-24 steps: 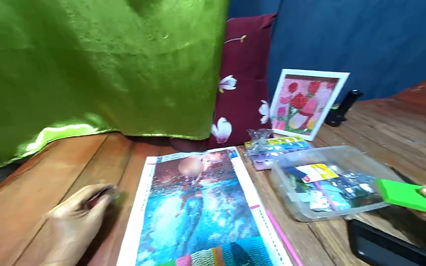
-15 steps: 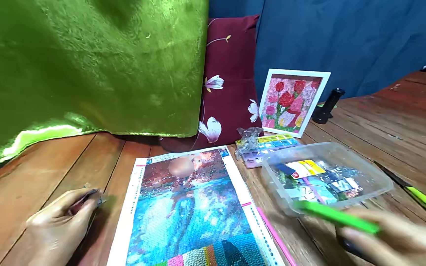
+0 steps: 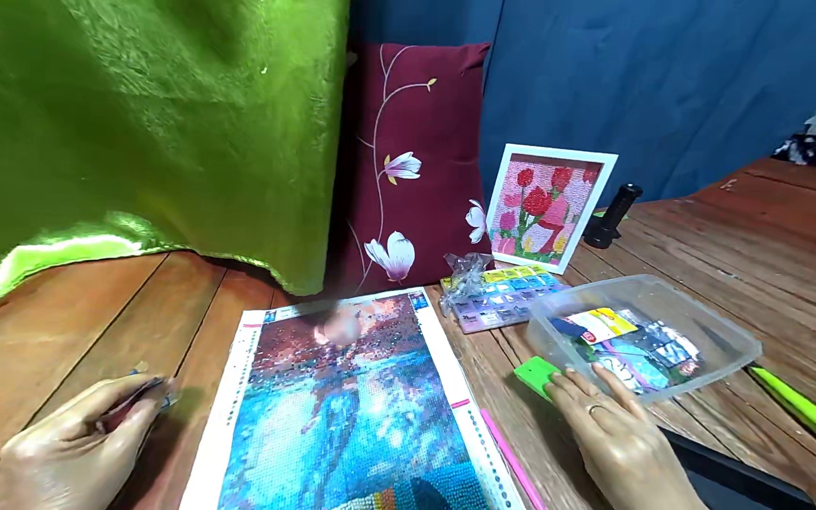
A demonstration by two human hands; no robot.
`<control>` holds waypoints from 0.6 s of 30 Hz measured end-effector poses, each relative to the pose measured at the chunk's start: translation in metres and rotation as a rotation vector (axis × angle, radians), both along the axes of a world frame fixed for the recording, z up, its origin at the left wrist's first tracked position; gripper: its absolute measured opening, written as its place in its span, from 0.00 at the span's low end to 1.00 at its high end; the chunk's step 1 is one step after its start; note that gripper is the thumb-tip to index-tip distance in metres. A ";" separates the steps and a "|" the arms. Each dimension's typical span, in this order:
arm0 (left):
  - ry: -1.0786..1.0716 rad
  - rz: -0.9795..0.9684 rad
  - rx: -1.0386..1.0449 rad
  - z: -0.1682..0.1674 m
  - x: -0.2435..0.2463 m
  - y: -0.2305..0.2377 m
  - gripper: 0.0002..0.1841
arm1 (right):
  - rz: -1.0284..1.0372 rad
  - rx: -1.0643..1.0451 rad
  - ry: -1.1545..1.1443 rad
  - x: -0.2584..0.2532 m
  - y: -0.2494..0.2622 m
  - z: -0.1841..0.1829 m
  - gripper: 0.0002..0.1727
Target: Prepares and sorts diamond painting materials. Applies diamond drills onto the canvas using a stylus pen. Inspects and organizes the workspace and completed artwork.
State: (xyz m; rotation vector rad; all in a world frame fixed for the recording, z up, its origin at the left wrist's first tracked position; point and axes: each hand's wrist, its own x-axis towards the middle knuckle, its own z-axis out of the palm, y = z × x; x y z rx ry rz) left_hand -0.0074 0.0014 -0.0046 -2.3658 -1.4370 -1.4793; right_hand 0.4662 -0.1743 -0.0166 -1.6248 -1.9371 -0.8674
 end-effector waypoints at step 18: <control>0.009 -0.009 -0.047 0.007 0.005 -0.006 0.13 | 0.050 -0.337 0.360 -0.015 0.032 -0.003 0.16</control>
